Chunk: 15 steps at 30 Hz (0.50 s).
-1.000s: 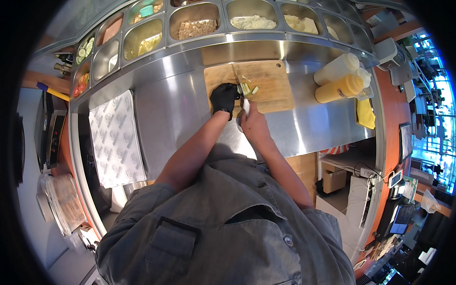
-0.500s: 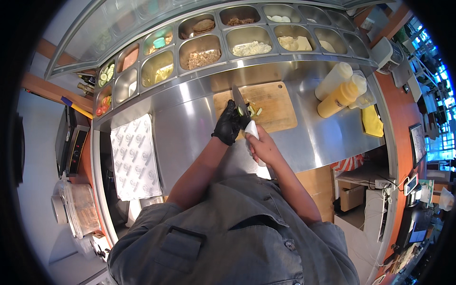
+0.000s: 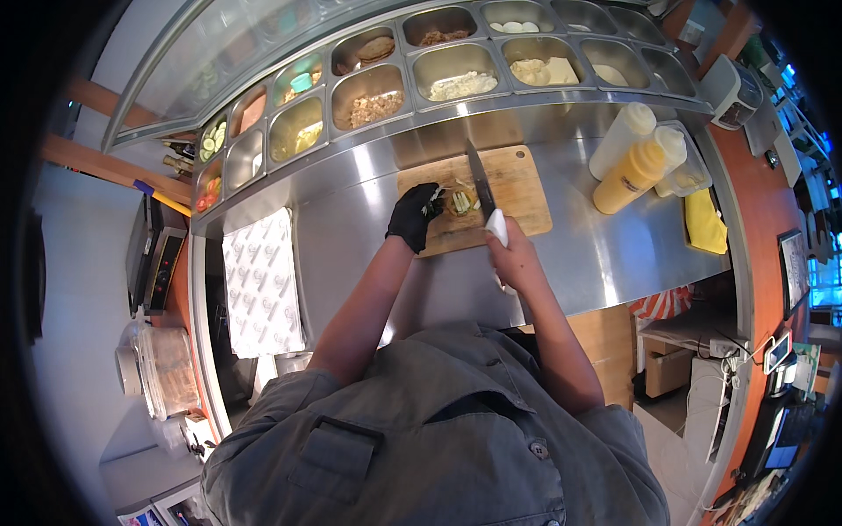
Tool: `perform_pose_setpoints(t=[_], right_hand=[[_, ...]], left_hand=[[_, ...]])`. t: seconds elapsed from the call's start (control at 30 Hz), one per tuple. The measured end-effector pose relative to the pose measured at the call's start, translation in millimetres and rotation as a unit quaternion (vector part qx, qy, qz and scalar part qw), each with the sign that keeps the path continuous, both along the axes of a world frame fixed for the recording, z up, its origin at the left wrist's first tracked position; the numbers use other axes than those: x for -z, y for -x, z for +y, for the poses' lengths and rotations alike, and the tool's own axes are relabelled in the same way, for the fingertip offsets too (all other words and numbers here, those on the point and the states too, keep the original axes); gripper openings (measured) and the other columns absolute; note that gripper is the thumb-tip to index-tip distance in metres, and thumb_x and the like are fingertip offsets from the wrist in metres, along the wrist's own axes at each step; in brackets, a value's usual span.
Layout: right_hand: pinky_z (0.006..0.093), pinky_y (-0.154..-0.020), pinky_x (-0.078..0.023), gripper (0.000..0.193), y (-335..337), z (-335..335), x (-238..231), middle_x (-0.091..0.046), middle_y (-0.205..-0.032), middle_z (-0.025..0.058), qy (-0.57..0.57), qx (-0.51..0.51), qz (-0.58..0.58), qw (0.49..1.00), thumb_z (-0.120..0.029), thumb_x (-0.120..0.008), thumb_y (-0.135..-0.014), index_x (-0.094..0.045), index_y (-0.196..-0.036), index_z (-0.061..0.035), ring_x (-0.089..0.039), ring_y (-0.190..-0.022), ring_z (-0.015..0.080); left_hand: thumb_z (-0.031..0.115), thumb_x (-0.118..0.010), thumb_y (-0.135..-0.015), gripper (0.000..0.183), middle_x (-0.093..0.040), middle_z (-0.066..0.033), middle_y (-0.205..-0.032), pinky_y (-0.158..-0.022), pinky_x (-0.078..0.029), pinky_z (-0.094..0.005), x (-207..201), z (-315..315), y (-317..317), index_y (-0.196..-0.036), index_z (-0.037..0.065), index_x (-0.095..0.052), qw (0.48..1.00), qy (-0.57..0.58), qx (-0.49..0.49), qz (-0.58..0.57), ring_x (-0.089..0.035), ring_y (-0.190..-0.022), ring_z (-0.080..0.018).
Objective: The person pours a liquid into a cup, washes hands, puts on gloves, retrieves sliced cucumbers from a refrigerator, transfers them into a metal container, chops garlic on a cutting board, and stirs a dark liquid in a cup with a spoon.
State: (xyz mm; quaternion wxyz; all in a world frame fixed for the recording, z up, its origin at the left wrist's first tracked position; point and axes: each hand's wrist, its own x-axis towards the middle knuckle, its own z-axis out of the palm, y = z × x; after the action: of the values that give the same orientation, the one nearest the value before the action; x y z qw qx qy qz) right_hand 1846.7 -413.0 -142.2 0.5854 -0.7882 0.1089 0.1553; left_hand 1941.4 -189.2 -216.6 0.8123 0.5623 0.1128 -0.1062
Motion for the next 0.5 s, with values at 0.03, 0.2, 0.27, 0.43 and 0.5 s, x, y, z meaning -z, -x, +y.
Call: perform_pose_setpoints(t=[0.03, 0.2, 0.27, 0.43, 0.5], right_hand=[[0.0439, -0.062, -0.055, 0.041, -2, -6, 6, -0.069, -0.088, 0.0242, 0.074, -0.004, -0.044, 0.996, -0.025, -0.060, -0.097, -0.050, -0.132, -0.0075, -0.070, -0.072, 0.0378], [0.0564, -0.086, -0.050, 0.045, -2, -25, 21, -0.068, -0.101, 0.0321, 0.199, -0.049, -0.097, 0.974, -0.020, -0.060, -0.092, -0.050, -0.134, -0.0073, -0.063, -0.097, 0.0520], [0.0578, -0.086, -0.049, 0.045, 0, -22, 20, -0.068, -0.099, 0.0319, 0.216, -0.074, -0.077, 0.970, -0.018, -0.060, -0.091, -0.050, -0.134, -0.0075, -0.063, -0.097, 0.0518], [0.0542, -0.086, -0.050, 0.047, 0, -20, 8, -0.067, -0.102, 0.0316, 0.188, -0.095, -0.084, 0.974, -0.021, -0.062, -0.090, -0.052, -0.135, -0.0094, -0.063, -0.101, 0.0502], [0.0521, -0.086, -0.051, 0.048, -1, -24, 4, -0.067, -0.104, 0.0313, 0.178, -0.100, -0.082, 0.975, -0.021, -0.062, -0.090, -0.052, -0.136, -0.0104, -0.063, -0.102, 0.0494]], left_hand=[[0.032, -0.055, -0.104, 0.033, -0.065, -0.0051, -0.117, -0.093, -0.051, -0.0294, -3, -2, -2, -0.121, 0.005, -0.064, 0.999, -0.020, -0.026, 0.028, -0.060, -0.109, -0.0160], [0.040, -0.044, -0.108, 0.045, -0.063, -0.0049, -0.127, -0.104, -0.045, -0.0335, -4, -23, 2, -0.130, 0.005, -0.062, 0.995, -0.087, -0.031, 0.030, -0.059, -0.114, -0.0177], [0.042, -0.042, -0.108, 0.049, -0.064, -0.0053, -0.129, -0.106, -0.043, -0.0340, 2, -30, 7, -0.134, 0.005, -0.061, 0.985, -0.156, -0.047, -0.061, -0.058, -0.118, -0.0162], [0.031, -0.049, -0.106, 0.040, -0.068, -0.0069, -0.128, -0.100, -0.047, -0.0311, -1, -25, 17, -0.133, 0.004, -0.063, 0.989, -0.106, -0.083, -0.060, -0.061, -0.118, -0.0150], [0.024, -0.054, -0.104, 0.034, -0.070, -0.0081, -0.125, -0.097, -0.050, -0.0296, -11, -18, 19, -0.128, 0.004, -0.067, 0.971, -0.233, -0.036, -0.037, -0.065, -0.113, -0.0152]])
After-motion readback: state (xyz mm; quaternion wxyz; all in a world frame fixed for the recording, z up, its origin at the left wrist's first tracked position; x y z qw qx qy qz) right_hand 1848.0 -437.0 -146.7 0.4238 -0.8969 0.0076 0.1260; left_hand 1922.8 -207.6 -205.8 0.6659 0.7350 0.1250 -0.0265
